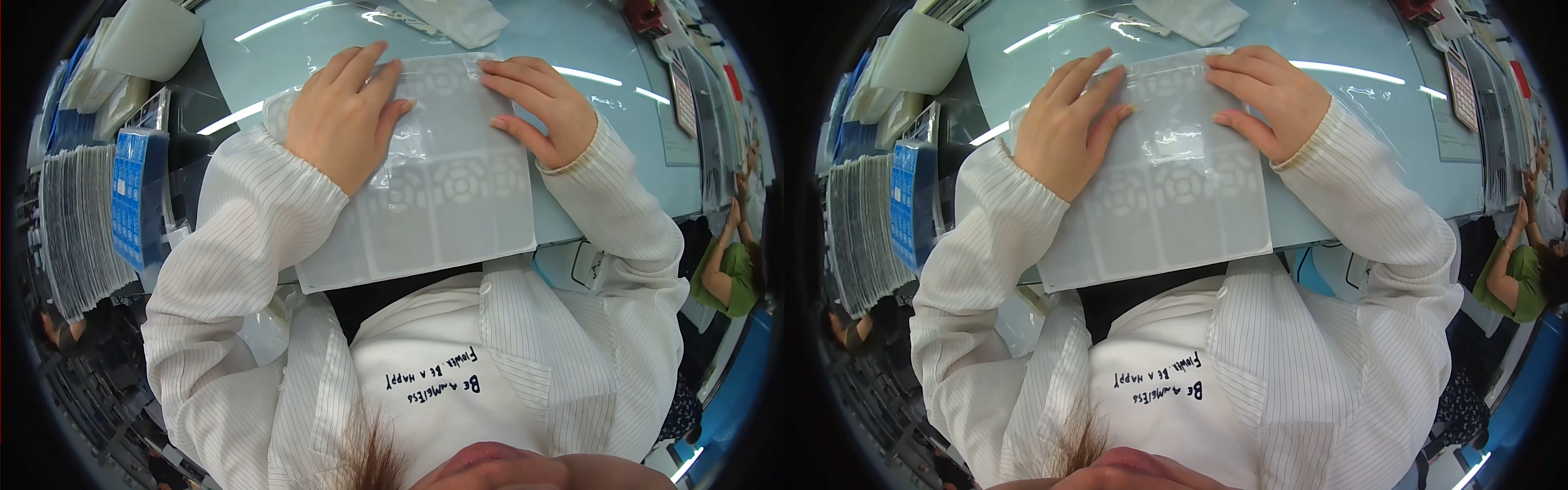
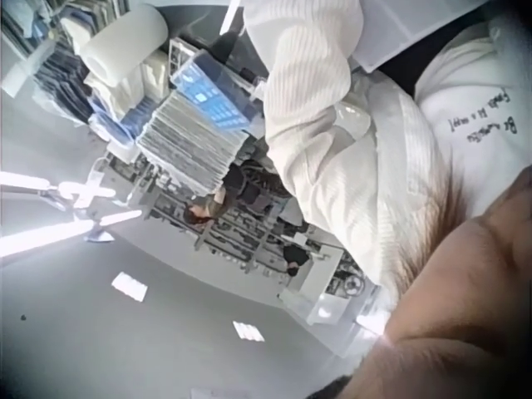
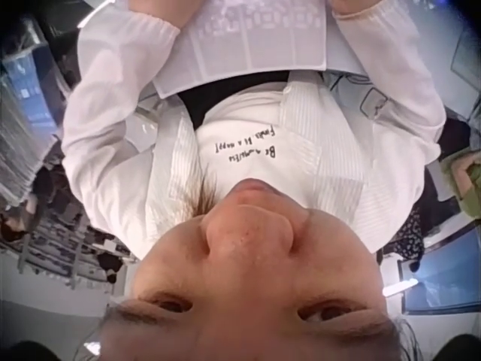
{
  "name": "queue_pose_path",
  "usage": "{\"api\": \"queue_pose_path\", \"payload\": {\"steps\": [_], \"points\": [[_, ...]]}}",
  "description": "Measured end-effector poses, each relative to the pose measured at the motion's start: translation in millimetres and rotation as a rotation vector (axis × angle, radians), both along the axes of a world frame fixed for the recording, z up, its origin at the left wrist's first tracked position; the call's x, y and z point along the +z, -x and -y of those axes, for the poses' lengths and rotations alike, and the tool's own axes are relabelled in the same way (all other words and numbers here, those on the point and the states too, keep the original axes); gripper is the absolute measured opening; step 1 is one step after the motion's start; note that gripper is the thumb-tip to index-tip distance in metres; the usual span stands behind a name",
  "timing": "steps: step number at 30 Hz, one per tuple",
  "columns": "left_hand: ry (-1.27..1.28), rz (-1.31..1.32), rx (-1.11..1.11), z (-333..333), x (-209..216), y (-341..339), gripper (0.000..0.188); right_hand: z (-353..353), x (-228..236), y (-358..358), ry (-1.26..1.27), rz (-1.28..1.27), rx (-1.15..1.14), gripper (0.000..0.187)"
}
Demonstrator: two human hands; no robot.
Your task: Count and sort electronic component sheets and record the total using a calculator.
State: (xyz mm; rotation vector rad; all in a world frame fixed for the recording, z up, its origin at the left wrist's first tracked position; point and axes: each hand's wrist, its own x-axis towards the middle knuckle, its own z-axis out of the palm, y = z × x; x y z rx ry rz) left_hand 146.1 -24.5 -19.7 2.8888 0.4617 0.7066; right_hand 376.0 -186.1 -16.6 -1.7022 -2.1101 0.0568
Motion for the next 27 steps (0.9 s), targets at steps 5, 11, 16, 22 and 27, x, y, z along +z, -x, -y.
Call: {"api": "queue_pose_path", "payload": {"steps": [5, 11, 16, 22, 27], "points": [[0.03, 0.028, -0.011, -1.9, 0.9, -2.4, 0.025, -3.7, -4.7, -4.2, -0.014, 0.007, -0.011, 0.042], [0.076, 0.164, -0.136, -10.1, 11.4, 4.3, 0.011, -10.0, -6.8, -1.8, 0.001, 0.001, -0.027, 0.04], [0.432, -0.052, -0.351, 54.5, 81.3, 56.7, 0.013, -9.0, -12.0, -5.0, -0.019, -0.015, -0.02, 0.04], [0.762, -0.391, -0.589, 135.3, 86.1, 119.2, 0.015, -10.4, -12.3, -6.4, 0.003, 0.017, -0.024, 0.039], [1.336, -0.402, -0.528, 157.5, 55.8, 134.2, 0.014, -12.5, -11.4, -12.6, -0.075, 0.141, 0.077, 0.042]]}}
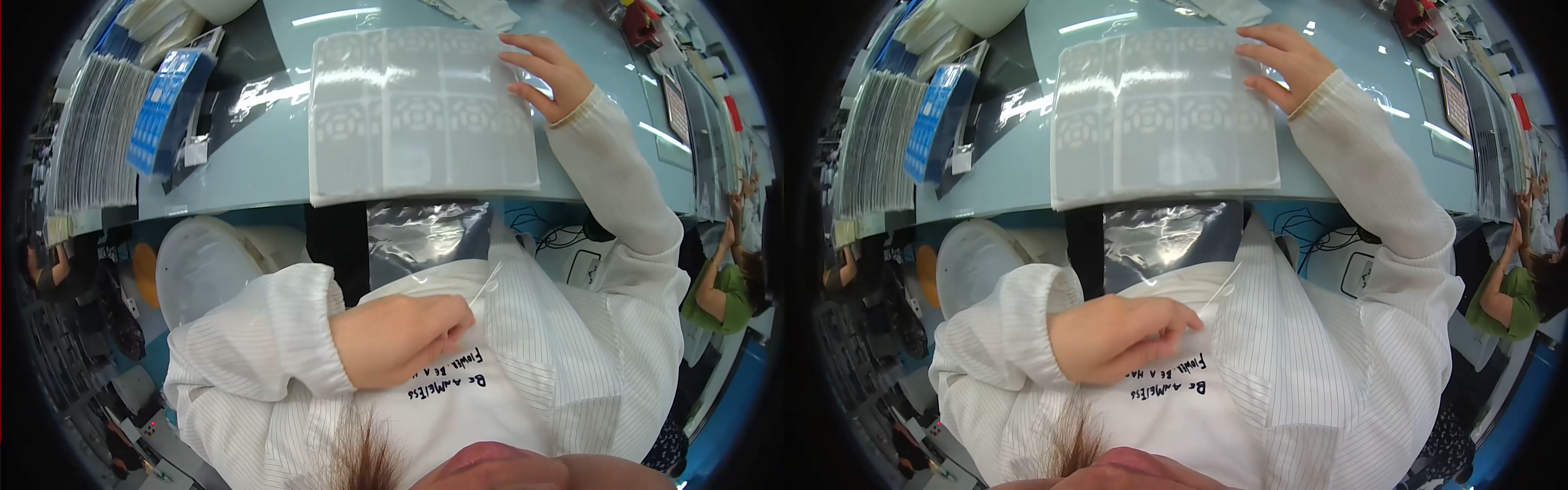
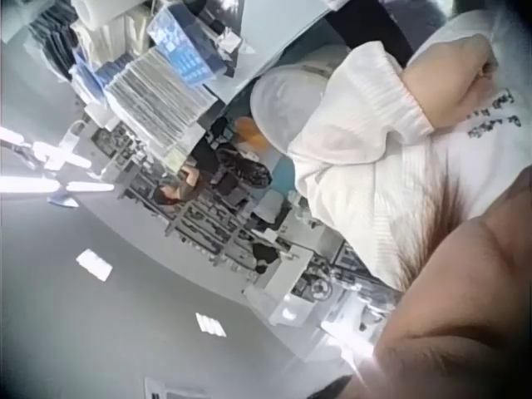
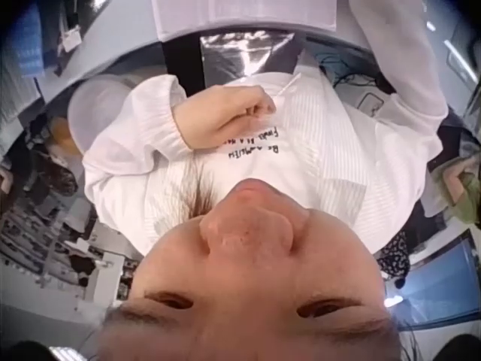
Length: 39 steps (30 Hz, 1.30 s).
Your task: Count and sort electronic component sheets and record the total using a calculator.
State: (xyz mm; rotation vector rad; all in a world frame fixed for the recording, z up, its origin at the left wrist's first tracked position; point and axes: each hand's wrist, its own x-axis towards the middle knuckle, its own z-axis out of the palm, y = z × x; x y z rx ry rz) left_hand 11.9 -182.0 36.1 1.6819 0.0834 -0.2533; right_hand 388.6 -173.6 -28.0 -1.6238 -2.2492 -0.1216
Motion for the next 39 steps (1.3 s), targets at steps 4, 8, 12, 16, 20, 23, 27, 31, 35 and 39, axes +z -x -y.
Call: {"api": "queue_pose_path", "payload": {"steps": [4, 8, 12, 16, 20, 23, 27, 31, 35, 39], "points": [[-0.055, 0.023, 0.103, 3.5, -52.4, -4.8, 0.012, 2.6, 14.8, 4.6, -0.031, 0.083, 0.047, 0.043], [-0.093, -0.026, 0.203, -5.1, -118.9, -27.3, 0.023, 7.6, 20.6, 0.5, -0.05, 0.084, 0.114, 0.045], [-0.524, -0.055, 0.24, -34.2, -176.0, -51.4, 0.055, 14.6, 16.4, 14.5, 0.005, 0.081, 0.007, 0.046], [-1.29, 0.127, 0.238, -42.8, -232.0, -66.5, 0.065, 16.7, 19.1, 14.9, 0.036, 0.036, -0.073, 0.049], [-1.142, 0.115, 0.263, -32.1, -229.6, -66.0, 0.068, 11.3, 22.0, 8.8, 0.107, -0.074, -0.155, 0.057], [-1.046, 0.095, 0.279, -24.8, -230.4, -63.1, 0.062, -4.4, 21.4, -2.2, 0.181, -0.119, -0.198, 0.073], [-0.564, 0.072, 0.071, -11.5, -167.6, -12.5, 0.046, -21.4, 2.6, -20.2, 0.118, -0.137, -0.192, 0.093], [0.079, 0.224, -0.137, -76.4, -56.5, 50.3, 0.035, -19.3, 26.8, -19.3, 0.521, -0.42, -0.416, 0.105], [-0.269, 0.26, 0.423, -138.4, 1.5, 88.4, 0.033, -14.8, 22.2, -22.9, 0.52, -0.538, -0.417, 0.106], [-0.535, 0.166, 0.837, -157.1, -29.3, 51.6, 0.034, -3.8, 19.5, -16.1, 0.411, -0.6, -0.444, 0.101]]}}
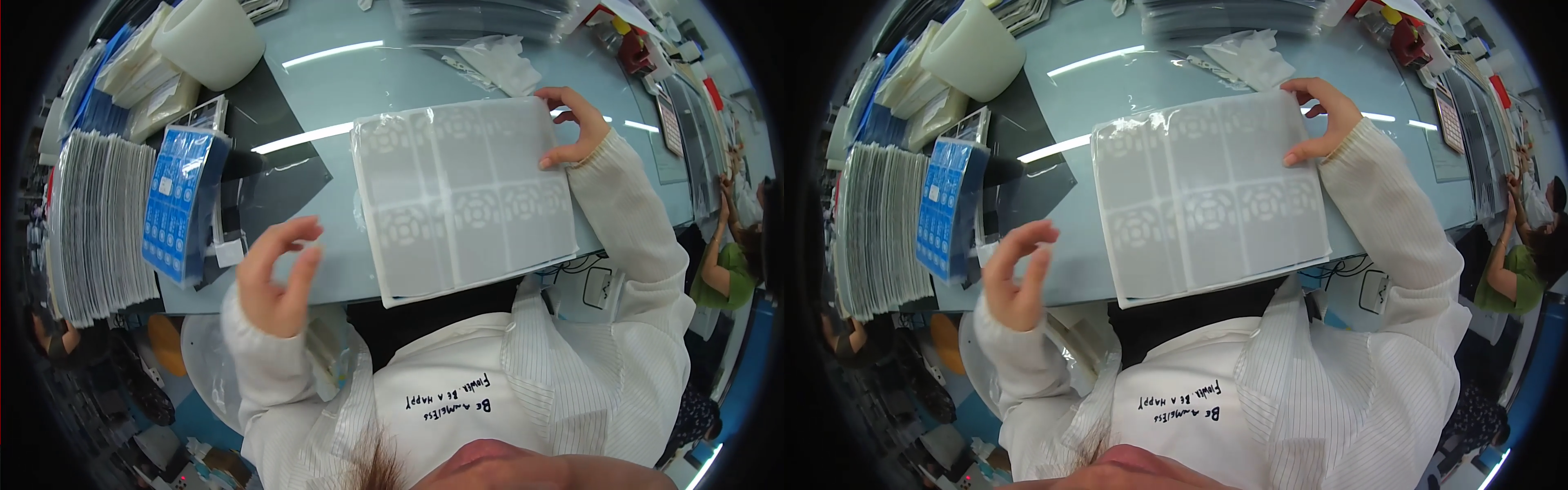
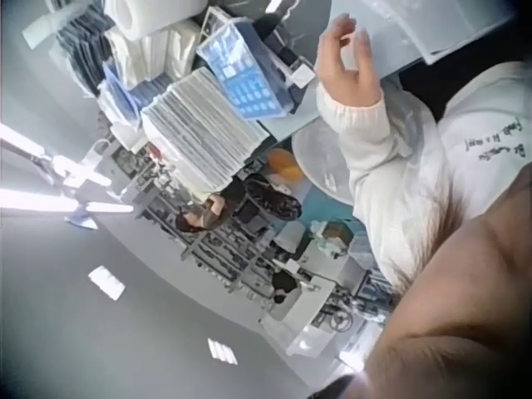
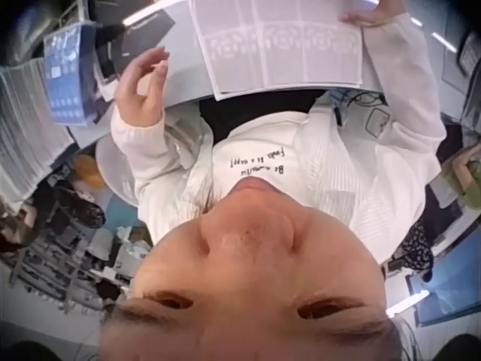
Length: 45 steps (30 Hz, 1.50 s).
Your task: Count and sort electronic component sheets and record the total using a calculator.
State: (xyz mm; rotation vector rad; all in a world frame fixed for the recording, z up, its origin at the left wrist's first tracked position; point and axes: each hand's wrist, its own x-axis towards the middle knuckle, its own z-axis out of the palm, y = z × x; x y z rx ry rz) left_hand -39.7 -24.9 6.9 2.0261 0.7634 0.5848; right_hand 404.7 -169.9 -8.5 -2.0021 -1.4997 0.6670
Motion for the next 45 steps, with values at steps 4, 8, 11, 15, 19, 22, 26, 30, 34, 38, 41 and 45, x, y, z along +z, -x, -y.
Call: {"api": "queue_pose_path", "payload": {"steps": [4, 8, 11, 15, 19, 22, 26, 30, 34, 38, 41, 45], "points": [[-0.198, -0.018, 0.001, 4.0, -21.5, -31.2, 0.041, -2.2, 8.5, 7.8, -0.113, 0.205, 0.016, 0.084], [-0.16, 0.034, -0.018, 3.5, -35.1, -47.8, 0.051, -4.4, 10.0, 1.9, 0.059, -0.012, -0.106, 0.061], [-0.117, 0.028, -0.055, 4.7, -35.0, -53.4, 0.059, -1.8, 8.0, 13.9, 0.0, -0.11, -0.199, 0.042], [-0.041, 0.009, -0.081, 7.9, -32.6, -53.3, 0.068, -5.2, 23.0, 19.3, 0.028, -0.271, -0.271, 0.025], [-0.018, 0.012, -0.104, 10.5, -29.9, -53.3, 0.07, -5.0, 21.6, 12.3, 0.0, -0.291, -0.339, 0.019], [-0.018, 0.01, -0.116, 8.9, -28.3, -52.4, 0.069, 1.6, 23.2, 5.2, -0.063, -0.305, -0.403, 0.023], [-0.047, 0.018, -0.097, 8.9, -25.2, -46.6, 0.063, 32.0, 18.5, -25.0, -0.26, -0.34, -0.578, 0.028], [-0.109, 0.007, -0.021, 8.6, -16.0, -43.6, 0.049, 77.1, 17.1, -82.8, -0.334, -0.276, -0.898, 0.036], [-0.25, -0.009, 0.02, 1.5, -18.6, -34.3, 0.037, 106.4, 5.3, -139.3, -0.344, -0.257, -1.182, 0.045], [-0.294, 0.016, 0.112, 11.5, -6.9, -48.8, 0.034, 128.4, -1.6, -200.6, -0.335, -0.353, -1.235, 0.049], [-0.35, -0.006, 0.139, 13.1, -0.1, -55.1, 0.031, 135.0, -15.8, -227.0, -0.315, -0.359, -1.261, 0.048], [-0.405, -0.067, 0.149, 11.1, 7.0, -56.5, 0.028, 122.7, -26.4, -222.0, -0.265, -0.332, -1.217, 0.045]]}}
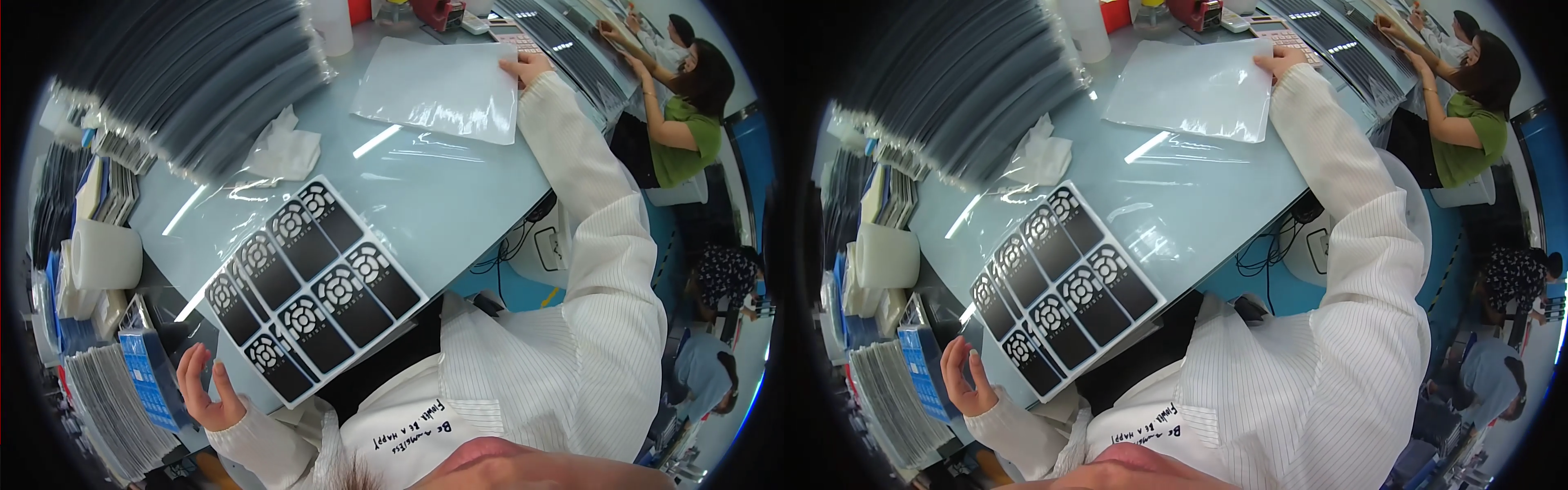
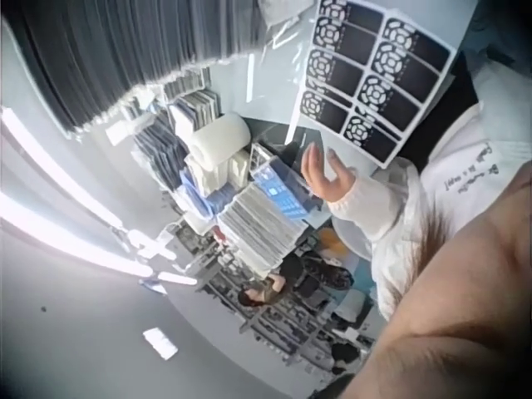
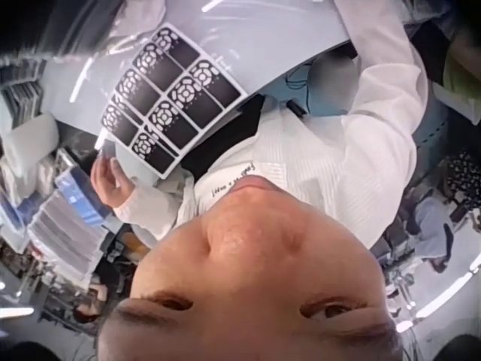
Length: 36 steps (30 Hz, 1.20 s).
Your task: Count and sort electronic component sheets and record the total using a calculator.
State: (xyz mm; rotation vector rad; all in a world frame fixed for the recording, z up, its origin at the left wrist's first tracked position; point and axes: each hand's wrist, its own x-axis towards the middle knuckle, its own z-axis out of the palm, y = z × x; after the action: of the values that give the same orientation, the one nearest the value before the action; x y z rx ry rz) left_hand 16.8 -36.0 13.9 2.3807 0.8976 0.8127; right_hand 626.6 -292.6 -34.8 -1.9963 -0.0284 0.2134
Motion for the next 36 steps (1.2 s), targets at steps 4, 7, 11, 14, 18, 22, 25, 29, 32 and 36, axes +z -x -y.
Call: {"api": "queue_pose_path", "payload": {"steps": [4, 7, 11, 14, 18, 22, 25, 29, 32, 36], "points": [[-0.035, -0.012, 0.024, 0.5, 5.8, -11.8, 0.027, 10.9, -9.1, -14.0, 0.285, 0.258, 0.02, 0.056], [-0.071, -0.054, 0.04, -3.1, 8.6, -21.6, 0.027, 36.7, 11.7, 2.1, 0.335, 0.725, 0.103, 0.051], [-0.092, -0.034, 0.018, -5.6, 6.6, -38.7, 0.024, 17.2, 88.0, 79.2, -0.242, 1.565, 0.649, 0.037], [-0.116, -0.067, 0.073, -0.4, 10.8, -31.2, 0.024, 16.3, 142.1, 194.0, 0.381, 1.617, 1.027, 0.035], [-0.156, -0.087, 0.042, -2.2, 1.9, -37.0, 0.023, -26.0, 117.7, 234.6, 0.203, 1.834, 0.964, 0.033], [-0.176, -0.111, 0.037, 8.7, 7.9, -52.7, 0.022, -35.7, 106.2, 247.3, 0.091, 1.855, 1.026, 0.036], [-0.171, -0.138, 0.1, 19.3, 16.6, -33.5, 0.022, -59.4, 103.3, 273.0, -0.084, 1.844, 1.077, 0.038], [-0.131, -0.081, 0.141, 25.1, 3.8, -23.7, 0.022, -86.5, 93.0, 311.2, -0.282, 1.815, 1.152, 0.041], [-0.139, -0.096, 0.109, 24.5, 3.8, -22.2, 0.023, -100.6, 90.6, 333.9, -0.409, 1.79, 1.185, 0.043], [-0.163, -0.126, 0.07, 24.9, 11.3, -26.9, 0.024, -107.5, 88.8, 355.9, -0.512, 1.75, 1.202, 0.047]]}}
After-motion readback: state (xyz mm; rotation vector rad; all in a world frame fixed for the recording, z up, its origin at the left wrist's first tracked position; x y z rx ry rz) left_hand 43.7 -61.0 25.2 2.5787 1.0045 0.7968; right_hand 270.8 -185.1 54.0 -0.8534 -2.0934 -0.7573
